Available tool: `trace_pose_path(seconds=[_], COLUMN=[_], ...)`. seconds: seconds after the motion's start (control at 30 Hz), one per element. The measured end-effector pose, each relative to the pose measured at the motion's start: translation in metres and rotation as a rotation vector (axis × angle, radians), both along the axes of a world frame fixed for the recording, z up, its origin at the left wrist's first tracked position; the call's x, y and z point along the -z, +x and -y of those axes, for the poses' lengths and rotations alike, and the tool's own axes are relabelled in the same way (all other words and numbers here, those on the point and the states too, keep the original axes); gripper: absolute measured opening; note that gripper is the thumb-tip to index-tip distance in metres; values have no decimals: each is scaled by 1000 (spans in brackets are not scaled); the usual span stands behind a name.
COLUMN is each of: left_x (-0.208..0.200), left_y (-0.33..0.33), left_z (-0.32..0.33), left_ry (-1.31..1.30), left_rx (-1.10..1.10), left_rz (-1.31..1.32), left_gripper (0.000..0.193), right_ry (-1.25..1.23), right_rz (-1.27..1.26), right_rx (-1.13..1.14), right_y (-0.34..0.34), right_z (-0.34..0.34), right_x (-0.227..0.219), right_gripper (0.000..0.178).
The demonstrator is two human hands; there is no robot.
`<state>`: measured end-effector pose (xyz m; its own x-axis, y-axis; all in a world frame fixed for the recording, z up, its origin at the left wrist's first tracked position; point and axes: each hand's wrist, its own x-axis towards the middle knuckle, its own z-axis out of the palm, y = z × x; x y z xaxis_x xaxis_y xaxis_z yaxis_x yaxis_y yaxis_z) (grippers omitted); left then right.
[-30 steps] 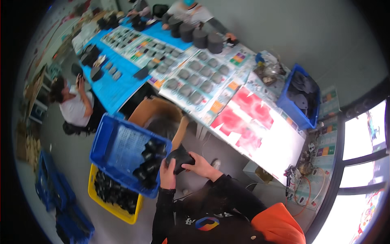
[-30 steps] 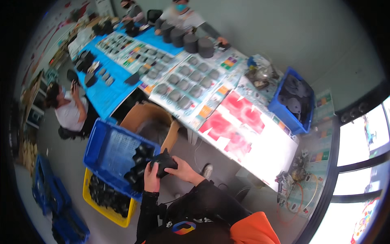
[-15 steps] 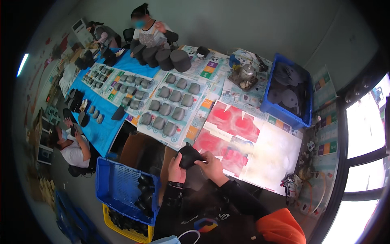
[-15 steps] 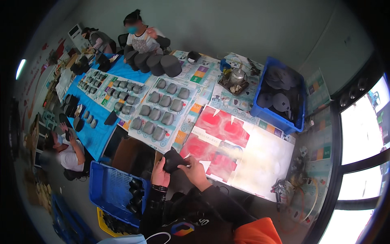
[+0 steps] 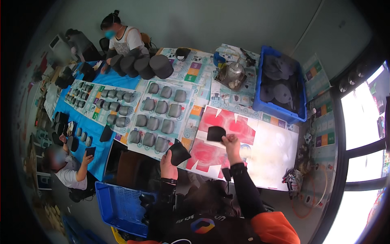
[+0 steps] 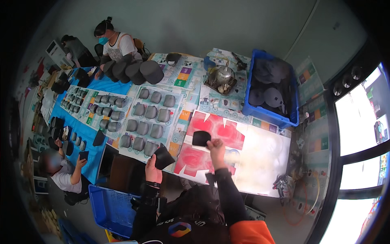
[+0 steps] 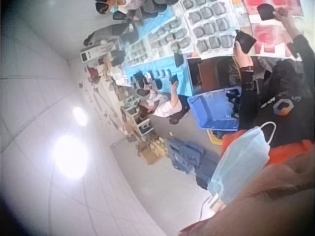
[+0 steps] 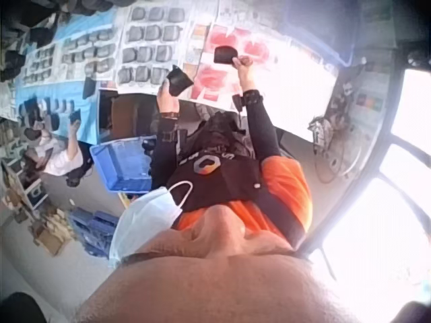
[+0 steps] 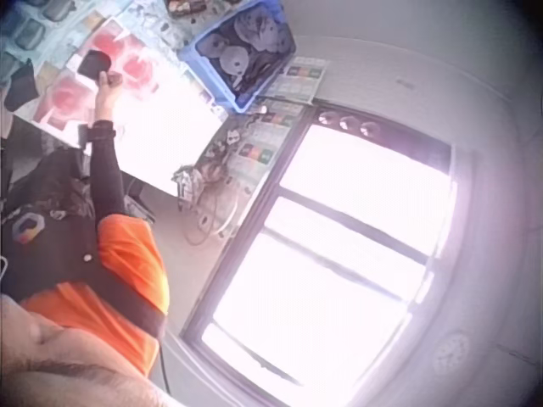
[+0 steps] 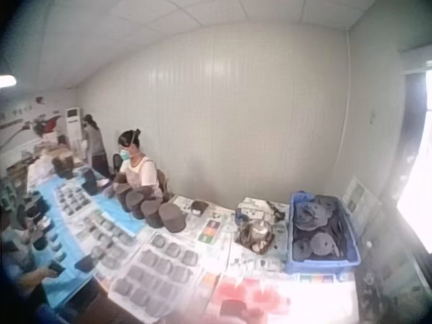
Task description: The recorder picks up black shoe components from a blue crate and places them onto a template on the table for assembly.
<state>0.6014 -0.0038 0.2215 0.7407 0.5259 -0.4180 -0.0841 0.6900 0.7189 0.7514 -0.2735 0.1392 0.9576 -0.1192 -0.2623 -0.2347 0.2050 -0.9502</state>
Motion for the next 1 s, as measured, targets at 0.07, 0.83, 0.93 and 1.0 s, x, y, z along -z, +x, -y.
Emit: trace_pose_path(seconds=[0.07,0.83,0.93,1.0], left_x=[-7,-31,-27,-21], left_y=[-13,-21,0,17], left_z=[-11,1,12,25], left_ry=[-21,183,420,484], left_rx=[92,348,560,664], left_rz=[11,-53,-4,-16], left_gripper=[26,22,21,21], right_ry=[53,-130,197,186], right_rz=[-90,-200,-245,-381], right_rx=[67,-603,-872,-783], right_y=[34,70,-9,-26], right_z=[-8,-36,-33,-21], right_x=[27,-7,-76,-61], right_gripper=[23,47,50,50])
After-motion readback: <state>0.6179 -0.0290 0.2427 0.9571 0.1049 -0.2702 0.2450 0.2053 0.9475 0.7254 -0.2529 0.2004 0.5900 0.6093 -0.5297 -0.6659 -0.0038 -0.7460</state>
